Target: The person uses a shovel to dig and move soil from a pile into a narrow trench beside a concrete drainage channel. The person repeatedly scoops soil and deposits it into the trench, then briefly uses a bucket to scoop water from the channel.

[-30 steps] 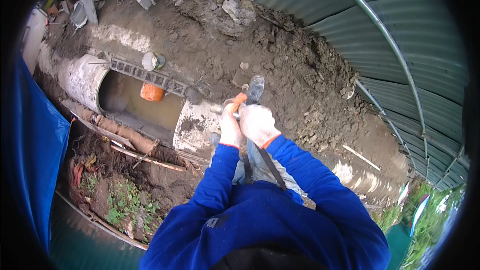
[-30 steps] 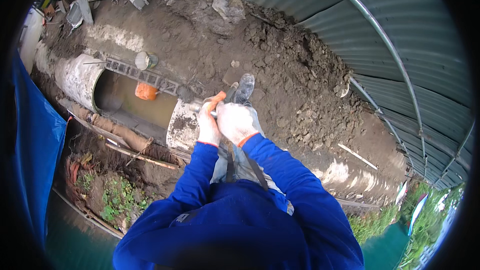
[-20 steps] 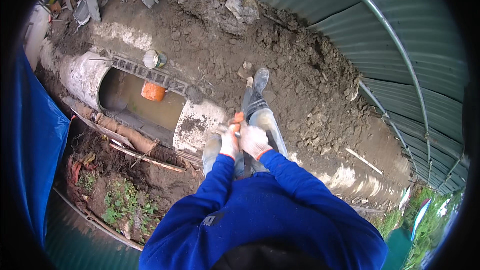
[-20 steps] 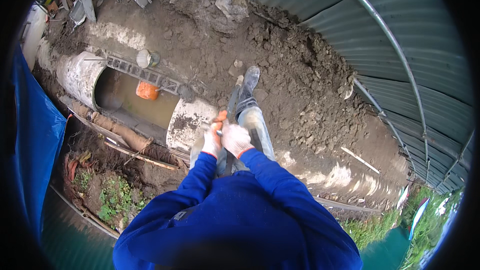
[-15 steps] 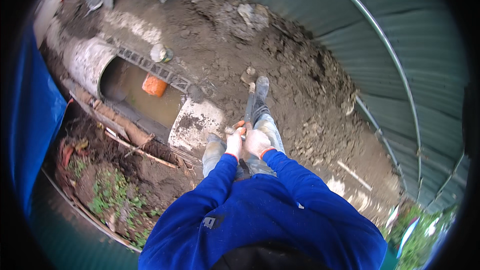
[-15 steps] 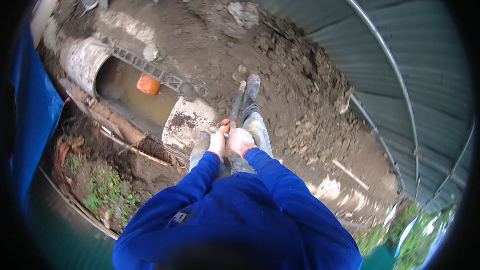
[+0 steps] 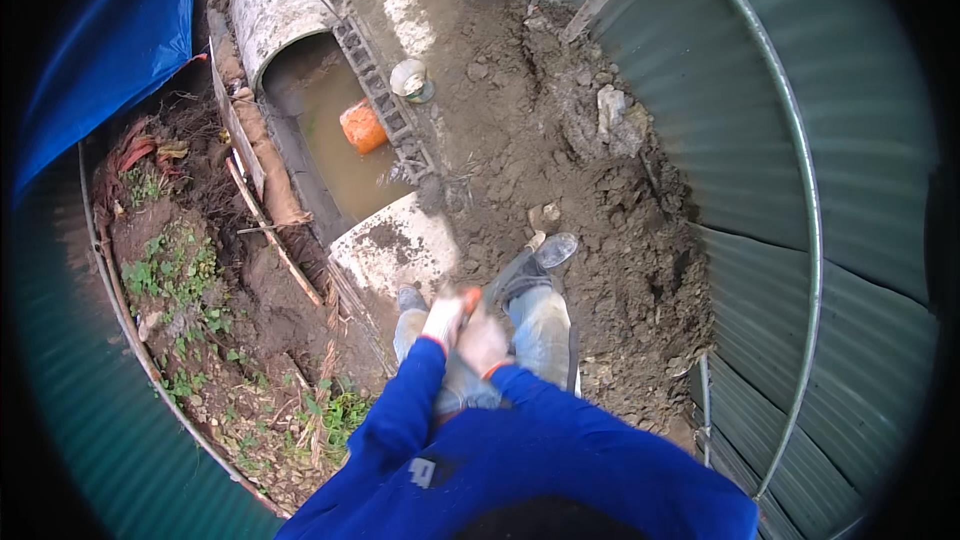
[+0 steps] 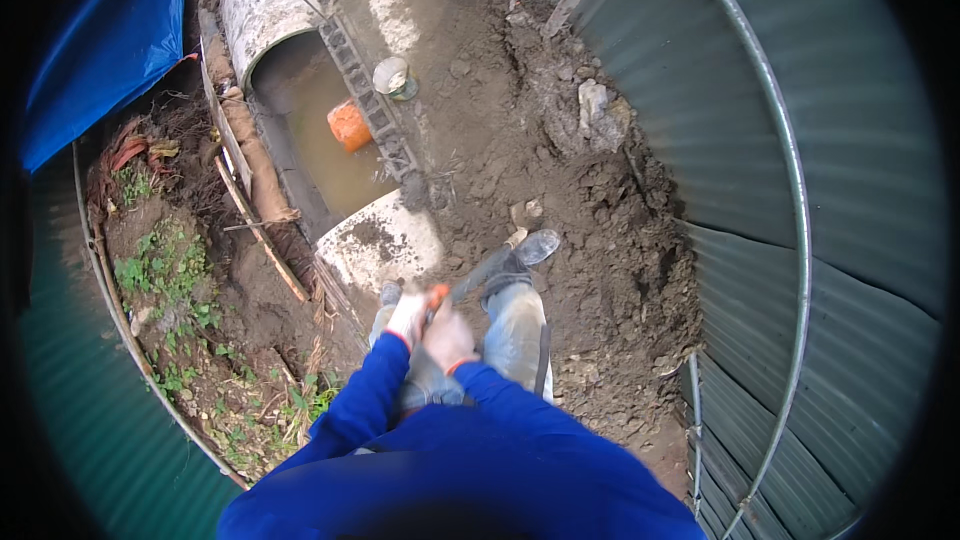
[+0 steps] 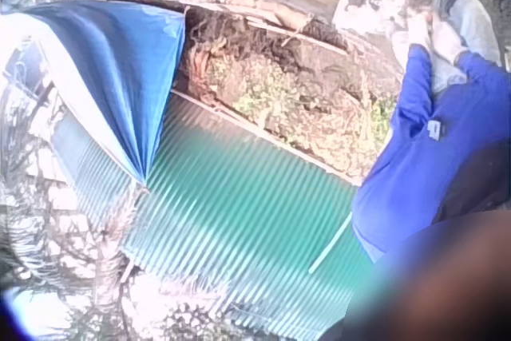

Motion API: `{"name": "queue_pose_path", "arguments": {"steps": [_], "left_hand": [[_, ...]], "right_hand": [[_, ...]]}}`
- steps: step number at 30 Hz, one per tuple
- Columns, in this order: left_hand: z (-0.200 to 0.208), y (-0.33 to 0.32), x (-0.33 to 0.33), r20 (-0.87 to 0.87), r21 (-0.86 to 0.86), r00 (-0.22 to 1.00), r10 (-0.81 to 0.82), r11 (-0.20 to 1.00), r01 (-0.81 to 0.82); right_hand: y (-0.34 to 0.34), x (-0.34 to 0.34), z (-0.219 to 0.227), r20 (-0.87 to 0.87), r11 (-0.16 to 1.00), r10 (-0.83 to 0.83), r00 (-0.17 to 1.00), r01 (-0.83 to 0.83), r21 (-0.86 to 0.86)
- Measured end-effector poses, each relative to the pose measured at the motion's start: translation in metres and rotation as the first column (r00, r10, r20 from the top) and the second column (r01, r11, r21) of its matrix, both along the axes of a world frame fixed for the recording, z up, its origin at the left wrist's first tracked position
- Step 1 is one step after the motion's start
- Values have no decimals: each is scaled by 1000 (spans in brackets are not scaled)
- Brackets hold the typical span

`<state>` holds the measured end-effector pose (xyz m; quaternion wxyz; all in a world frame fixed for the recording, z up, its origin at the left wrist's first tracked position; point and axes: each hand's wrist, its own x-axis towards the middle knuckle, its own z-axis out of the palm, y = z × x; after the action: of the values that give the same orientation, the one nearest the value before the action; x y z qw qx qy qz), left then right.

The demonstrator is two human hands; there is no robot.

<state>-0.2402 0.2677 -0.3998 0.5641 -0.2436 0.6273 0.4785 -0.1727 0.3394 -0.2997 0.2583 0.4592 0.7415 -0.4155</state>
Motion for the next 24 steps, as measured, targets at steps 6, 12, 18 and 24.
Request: {"name": "queue_pose_path", "arguments": {"steps": [6,12,18,24], "left_hand": [[-95,-150,42,-381,-326,871,-309,927,187],[-144,-199,30,-414,-322,906,91,916,-239],[-198,-253,22,-706,-669,475,-526,716,-202],[-264,-300,60,-586,-629,809,-56,661,-409]], "right_hand": [[-125,31,-99,50,974,116,992,-103,-200],[-116,36,-164,-161,876,79,984,-146,-461],[-35,100,-368,375,533,-672,639,768,-355],[-22,95,-583,394,74,-906,153,975,-208]]}}
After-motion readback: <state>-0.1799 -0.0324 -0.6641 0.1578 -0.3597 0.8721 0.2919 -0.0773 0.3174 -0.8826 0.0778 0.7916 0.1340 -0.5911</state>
